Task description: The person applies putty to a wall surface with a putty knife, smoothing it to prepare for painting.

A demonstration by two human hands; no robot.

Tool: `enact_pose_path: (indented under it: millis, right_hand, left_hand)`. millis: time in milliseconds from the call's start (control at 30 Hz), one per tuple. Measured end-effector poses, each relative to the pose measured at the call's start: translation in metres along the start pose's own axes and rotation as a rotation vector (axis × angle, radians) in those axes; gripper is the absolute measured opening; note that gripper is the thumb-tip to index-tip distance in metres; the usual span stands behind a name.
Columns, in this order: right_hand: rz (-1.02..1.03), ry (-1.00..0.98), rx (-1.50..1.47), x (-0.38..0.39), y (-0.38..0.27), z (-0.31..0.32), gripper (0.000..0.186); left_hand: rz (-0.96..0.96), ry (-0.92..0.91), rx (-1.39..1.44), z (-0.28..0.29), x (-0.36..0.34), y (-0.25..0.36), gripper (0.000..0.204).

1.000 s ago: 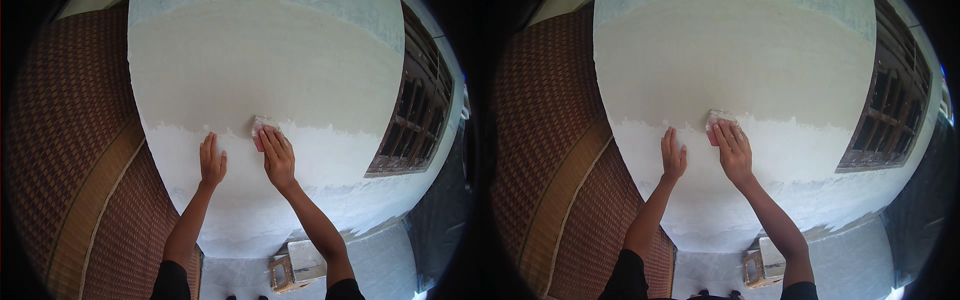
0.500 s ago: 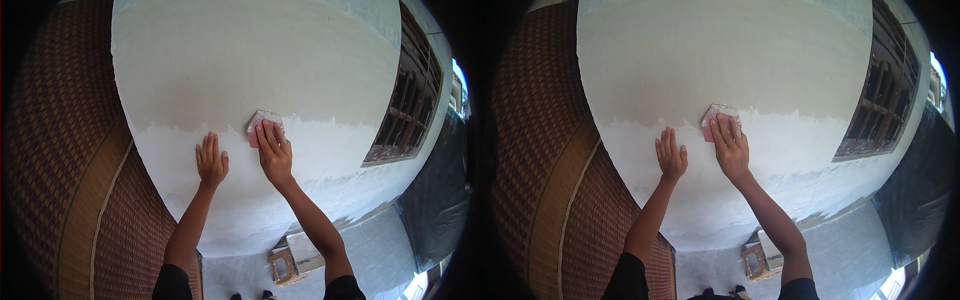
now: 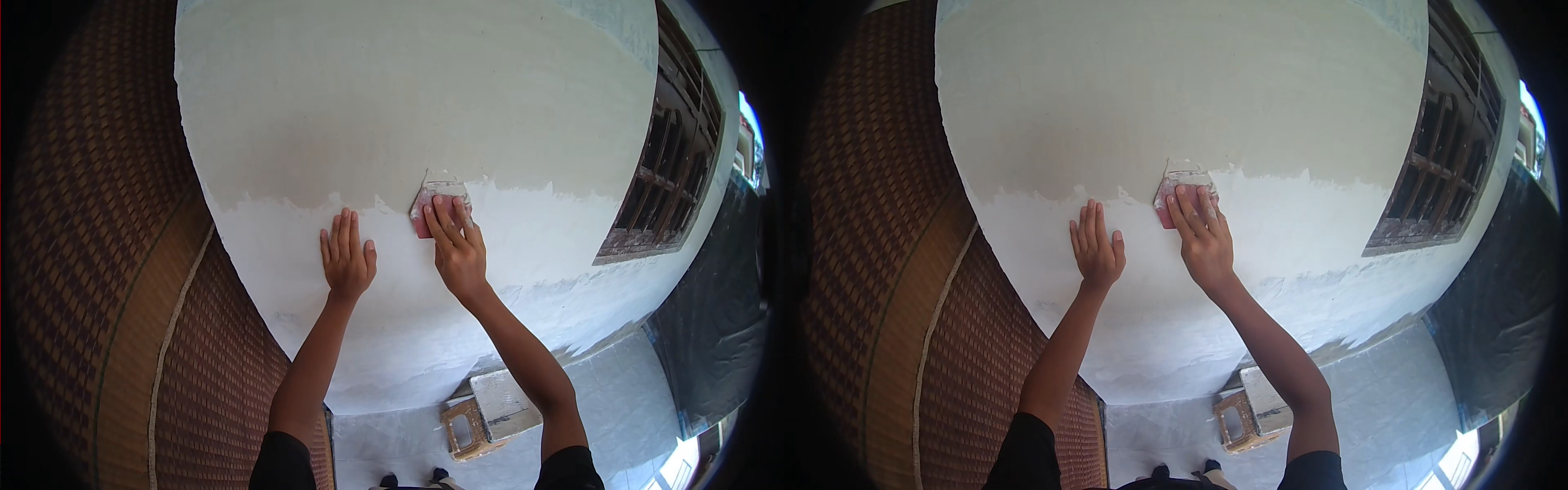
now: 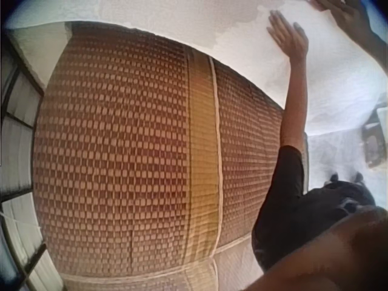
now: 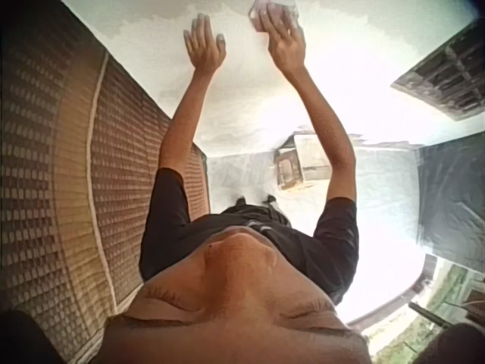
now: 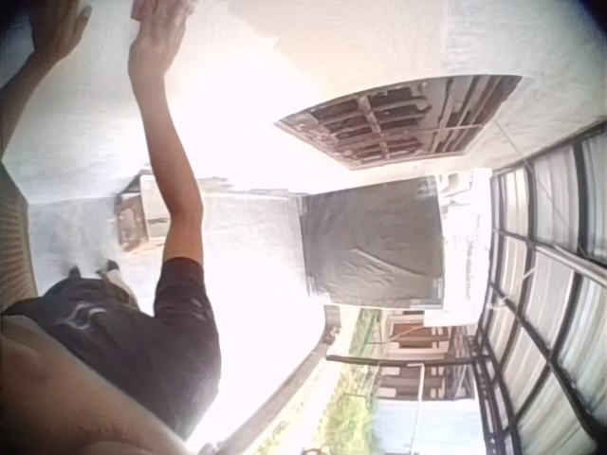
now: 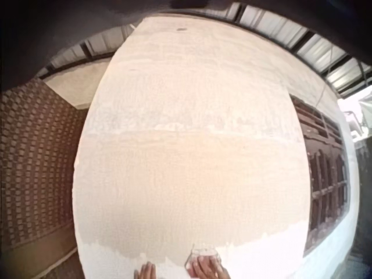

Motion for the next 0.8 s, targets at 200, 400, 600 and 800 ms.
enact_pose_path:
  millis: [200, 400, 600, 800]
  right_hand:
    - [0.014, -0.051, 0.03, 0.008, 0.001, -0.002, 0.051]
    - [0.036, -0.087, 0.049, 0.02, 0.001, -0.004, 0.052]
    - [0.109, -0.105, 0.079, 0.034, 0.004, -0.01, 0.052]
    - [0.191, -0.18, 0.147, 0.047, 0.008, -0.008, 0.053]
  left_hand:
    - [0.014, -0.011, 0.019, 0.001, 0.0, 0.0, 0.056]
    - [0.02, -0.015, 0.023, 0.0, 0.0, 0.0, 0.056]
    - [0.017, -0.008, 0.032, 0.0, -0.002, 0.001, 0.057]
    - [0.012, 0.0, 0.037, 0.002, -0.004, 0.001, 0.057]
Point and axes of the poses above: each hand's wrist, its own x-axis away from the middle knuckle, its own z-axis out of the back of the hand, y = z × x, the point moved 5 cm from there along -x, towards the middle knuckle, and after that the axes turned 2 degrees about y, right-handed, at the moved point
